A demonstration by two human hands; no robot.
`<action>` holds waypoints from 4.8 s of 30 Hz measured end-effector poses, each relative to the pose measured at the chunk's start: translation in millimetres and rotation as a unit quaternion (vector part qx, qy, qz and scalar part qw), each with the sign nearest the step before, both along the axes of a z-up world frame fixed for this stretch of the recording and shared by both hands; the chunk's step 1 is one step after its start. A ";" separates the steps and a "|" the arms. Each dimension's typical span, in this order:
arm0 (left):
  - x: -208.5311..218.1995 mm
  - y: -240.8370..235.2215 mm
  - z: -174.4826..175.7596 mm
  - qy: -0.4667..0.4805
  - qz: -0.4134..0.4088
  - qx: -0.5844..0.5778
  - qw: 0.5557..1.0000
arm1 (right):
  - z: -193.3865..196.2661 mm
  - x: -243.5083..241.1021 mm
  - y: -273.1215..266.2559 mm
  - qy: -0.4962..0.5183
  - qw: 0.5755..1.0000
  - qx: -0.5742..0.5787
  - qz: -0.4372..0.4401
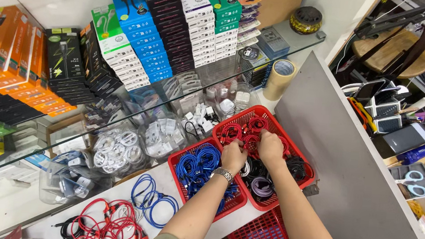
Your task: The person picks up red, blue, and white USB cables from a table, untangles them, coils them by hand, and places them into red plastic baskets. The person repeats this process for multiple cables of different colors.
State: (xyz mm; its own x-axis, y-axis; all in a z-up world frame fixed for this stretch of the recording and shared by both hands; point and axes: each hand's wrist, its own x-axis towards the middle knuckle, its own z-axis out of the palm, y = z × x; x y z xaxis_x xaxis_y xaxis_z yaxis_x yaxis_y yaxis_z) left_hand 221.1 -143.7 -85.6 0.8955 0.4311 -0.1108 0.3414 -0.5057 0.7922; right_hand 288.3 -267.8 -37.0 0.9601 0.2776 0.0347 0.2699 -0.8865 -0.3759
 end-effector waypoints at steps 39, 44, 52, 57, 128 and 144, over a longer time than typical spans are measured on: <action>-236.6 239.2 5.1 -0.144 0.188 -0.049 0.970 | -13.1 -187.0 249.9 0.345 0.850 0.321 0.235; -329.0 302.1 1.9 -0.147 0.259 -0.008 0.955 | -57.0 -256.0 305.7 0.329 0.872 0.214 0.291; -448.2 353.2 14.9 -0.070 0.315 -0.102 0.941 | -94.2 -354.0 355.0 0.449 0.811 0.147 0.346; -456.9 369.3 18.5 -0.266 0.194 0.278 0.902 | 1.3 -347.2 375.4 0.507 0.747 0.229 0.365; -399.9 284.9 201.3 -0.295 0.116 -0.177 0.932 | 73.8 -349.2 265.4 0.439 0.732 0.264 0.448; -399.6 284.9 207.0 -0.456 0.110 -0.610 0.638 | 46.0 -349.2 281.4 0.700 0.478 0.472 0.242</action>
State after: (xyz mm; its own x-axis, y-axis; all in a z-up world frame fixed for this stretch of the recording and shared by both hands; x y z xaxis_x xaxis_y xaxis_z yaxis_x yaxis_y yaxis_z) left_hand -178.5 141.3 121.5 0.7597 0.6490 0.0394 -0.5871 0.6587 0.4707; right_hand -60.9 13.6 9.1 0.0561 0.9742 -0.2187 -0.7447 -0.1051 -0.6590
